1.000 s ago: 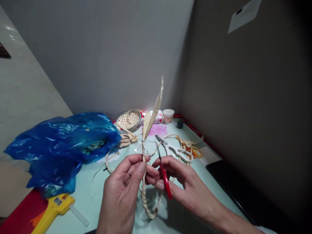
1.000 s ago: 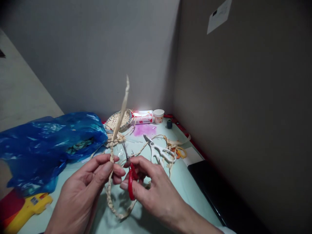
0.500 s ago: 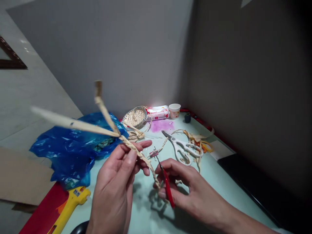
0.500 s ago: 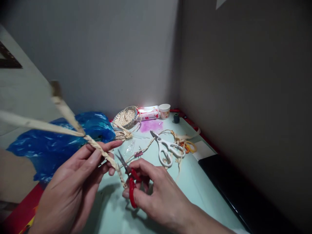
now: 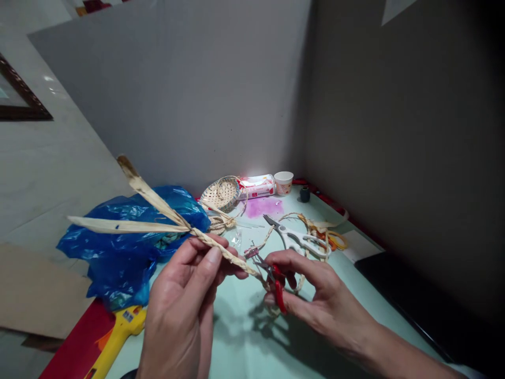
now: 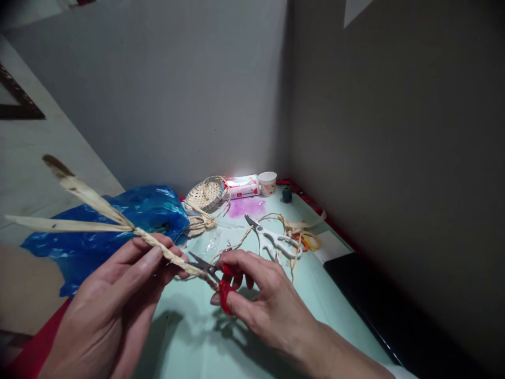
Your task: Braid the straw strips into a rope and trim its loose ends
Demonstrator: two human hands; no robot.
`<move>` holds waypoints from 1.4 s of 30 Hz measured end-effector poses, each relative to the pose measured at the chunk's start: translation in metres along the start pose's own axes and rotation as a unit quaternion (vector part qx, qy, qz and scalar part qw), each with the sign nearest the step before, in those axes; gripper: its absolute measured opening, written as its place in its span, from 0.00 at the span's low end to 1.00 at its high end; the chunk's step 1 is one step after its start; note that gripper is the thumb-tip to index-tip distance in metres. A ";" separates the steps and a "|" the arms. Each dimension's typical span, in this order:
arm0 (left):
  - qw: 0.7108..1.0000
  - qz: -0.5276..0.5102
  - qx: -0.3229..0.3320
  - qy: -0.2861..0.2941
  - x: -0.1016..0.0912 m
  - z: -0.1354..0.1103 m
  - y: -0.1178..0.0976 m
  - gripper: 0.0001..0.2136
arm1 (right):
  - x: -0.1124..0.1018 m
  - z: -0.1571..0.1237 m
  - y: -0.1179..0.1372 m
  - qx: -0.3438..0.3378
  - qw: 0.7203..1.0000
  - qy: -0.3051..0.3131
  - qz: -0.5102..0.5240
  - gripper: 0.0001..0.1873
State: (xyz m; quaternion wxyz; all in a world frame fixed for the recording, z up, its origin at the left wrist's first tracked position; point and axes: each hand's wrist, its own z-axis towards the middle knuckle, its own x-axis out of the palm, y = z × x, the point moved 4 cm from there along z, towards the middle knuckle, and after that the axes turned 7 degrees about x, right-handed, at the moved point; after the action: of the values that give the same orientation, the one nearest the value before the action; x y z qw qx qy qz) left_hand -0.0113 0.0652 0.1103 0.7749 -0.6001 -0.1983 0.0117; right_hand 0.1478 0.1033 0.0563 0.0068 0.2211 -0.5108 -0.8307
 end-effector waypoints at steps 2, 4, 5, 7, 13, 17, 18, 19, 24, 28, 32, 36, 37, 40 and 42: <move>1.000 0.007 0.005 0.006 0.002 -0.001 -0.001 0.03 | -0.002 0.000 0.003 -0.005 1.000 0.014 -0.007 0.15; 1.000 0.007 0.005 0.005 0.002 -0.001 -0.001 0.04 | -0.006 0.001 0.007 -0.028 0.999 0.015 -0.024 0.16; 1.000 0.006 0.002 0.002 0.001 -0.001 -0.001 0.05 | -0.008 0.001 0.009 -0.047 0.998 0.014 -0.038 0.16; 1.000 0.000 -0.004 -0.007 -0.001 -0.002 -0.001 0.06 | -0.014 0.001 0.013 -0.096 0.992 0.004 -0.078 0.18; 0.999 -0.018 -0.037 -0.017 -0.001 -0.005 0.000 0.07 | -0.024 0.001 0.012 -0.209 0.955 -0.001 -0.208 0.18; 0.998 -0.015 -0.054 -0.009 0.003 -0.003 0.002 0.06 | -0.027 0.002 0.013 -0.239 0.927 -0.014 -0.287 0.17; 0.998 -0.017 -0.058 -0.010 0.003 -0.002 0.003 0.06 | -0.027 0.003 0.013 -0.244 0.921 -0.017 -0.304 0.16; 0.998 -0.018 -0.063 -0.013 0.003 -0.002 0.004 0.06 | -0.027 0.003 0.014 -0.249 0.915 -0.018 -0.317 0.15; 0.996 -0.019 -0.081 -0.005 -0.002 -0.002 0.007 0.05 | -0.029 0.002 0.016 -0.289 0.896 -0.043 -0.335 0.14; 0.997 -0.009 -0.081 0.010 -0.003 -0.001 0.008 0.05 | -0.030 0.000 0.018 -0.309 0.892 -0.051 -0.326 0.13; 0.996 0.000 -0.092 0.019 -0.004 0.000 0.010 0.05 | -0.029 -0.001 0.019 -0.263 0.933 -0.034 -0.243 0.12; 0.995 0.021 -0.094 0.023 -0.005 0.001 0.012 0.05 | -0.027 0.003 0.013 -0.112 0.991 -0.020 -0.077 0.11; 0.995 0.017 -0.092 0.024 -0.005 0.001 0.012 0.05 | -0.027 0.004 0.011 -0.064 0.997 -0.014 -0.044 0.10; 0.996 -0.005 -0.084 0.028 -0.002 0.003 0.011 0.05 | -0.021 0.008 0.003 0.072 0.997 0.025 0.018 0.06; 0.997 -0.017 -0.071 0.026 0.000 0.005 0.009 0.05 | -0.013 0.009 0.000 0.129 0.988 0.064 0.051 0.08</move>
State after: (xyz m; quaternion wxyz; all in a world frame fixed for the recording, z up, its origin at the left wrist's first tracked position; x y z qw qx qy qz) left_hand -0.0103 0.0723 0.1026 0.7355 -0.6500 -0.1885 -0.0308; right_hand 0.1567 0.1135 0.0648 0.0535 0.2463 -0.6232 -0.7403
